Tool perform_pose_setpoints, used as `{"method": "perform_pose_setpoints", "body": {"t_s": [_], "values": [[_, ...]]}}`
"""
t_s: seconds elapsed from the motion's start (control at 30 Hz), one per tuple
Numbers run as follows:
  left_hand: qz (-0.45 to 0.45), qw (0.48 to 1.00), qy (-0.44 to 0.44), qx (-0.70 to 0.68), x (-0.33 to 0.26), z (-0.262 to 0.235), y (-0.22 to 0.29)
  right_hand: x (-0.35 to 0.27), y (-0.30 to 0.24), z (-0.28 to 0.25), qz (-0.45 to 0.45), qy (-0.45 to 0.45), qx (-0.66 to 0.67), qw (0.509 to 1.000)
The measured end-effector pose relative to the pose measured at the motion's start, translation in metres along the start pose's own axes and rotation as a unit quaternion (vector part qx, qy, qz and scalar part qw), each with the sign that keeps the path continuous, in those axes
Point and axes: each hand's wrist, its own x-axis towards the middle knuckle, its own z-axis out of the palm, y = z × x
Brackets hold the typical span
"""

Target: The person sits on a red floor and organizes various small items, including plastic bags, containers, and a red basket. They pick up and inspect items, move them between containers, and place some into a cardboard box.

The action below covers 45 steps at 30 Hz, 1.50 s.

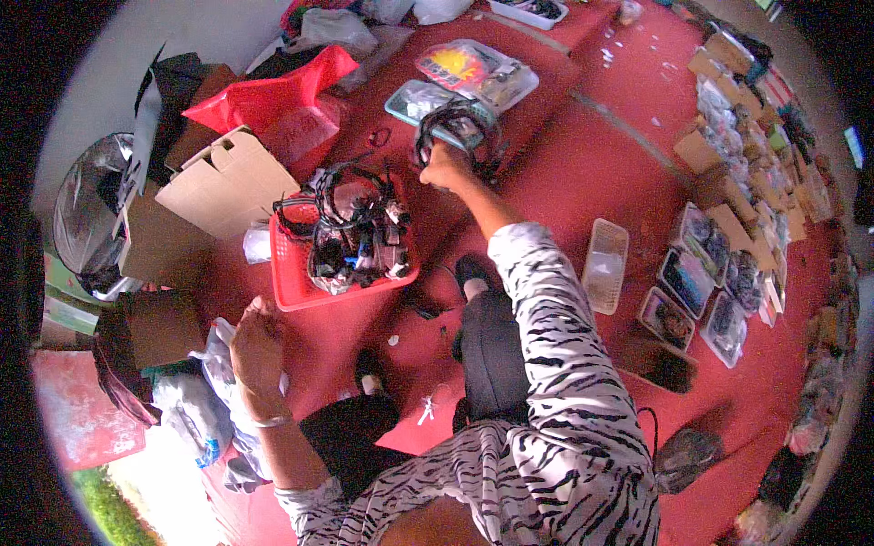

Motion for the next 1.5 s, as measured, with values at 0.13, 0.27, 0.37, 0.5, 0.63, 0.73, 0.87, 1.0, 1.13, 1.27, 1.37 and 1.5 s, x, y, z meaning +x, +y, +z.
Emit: {"method": "perform_pose_setpoints", "body": {"t_s": [0.13, 0.27, 0.37, 0.5, 0.63, 0.73, 0.87, 1.0, 1.13, 1.27, 1.37, 1.5], "values": [[-0.001, 0.999, 0.009, 0.037, 0.002, 0.009, -0.002, 0.030, 0.016, 0.078, 0.042, -0.167, -0.052, 0.984], [-0.027, 0.996, -0.011, 0.084, 0.018, 0.017, -0.009, 0.073, 0.062, 0.129, -0.022, -0.248, -0.131, 0.960], [-0.034, 0.999, 0.006, 0.018, 0.005, 0.021, -0.012, 0.070, 0.039, 0.129, -0.043, -0.304, -0.176, 0.935], [0.006, 0.995, 0.031, 0.092, -0.006, 0.029, -0.006, 0.053, 0.007, 0.098, -0.069, -0.285, -0.237, 0.926], [-0.026, 0.998, 0.005, 0.064, -0.008, 0.038, 0.008, 0.038, 0.002, 0.035, -0.159, -0.245, -0.233, 0.928], [-0.030, 0.998, 0.003, 0.061, -0.016, 0.030, 0.010, -0.002, -0.063, -0.027, -0.117, -0.125, -0.215, 0.961], [0.018, 0.996, 0.036, 0.074, -0.025, 0.032, 0.024, -0.020, -0.113, -0.027, -0.224, -0.038, 0.032, 0.973], [0.033, 0.999, 0.020, 0.007, -0.022, 0.020, 0.029, -0.052, -0.170, 0.014, -0.328, -0.178, -0.204, 0.905], [0.062, 0.997, 0.013, -0.039, -0.024, -0.002, 0.033, -0.062, -0.162, 0.075, -0.304, -0.105, -0.363, 0.875], [0.074, 0.995, 0.008, -0.073, -0.028, -0.010, 0.035, -0.050, -0.138, 0.093, -0.346, -0.024, -0.317, 0.883], [0.048, 0.996, 0.011, -0.072, -0.033, -0.007, 0.042, -0.027, -0.123, 0.079, -0.274, -0.031, -0.228, 0.934], [0.061, 0.996, 0.028, -0.053, -0.030, -0.013, 0.037, -0.009, -0.137, 0.004, -0.214, -0.029, -0.125, 0.968]]}}
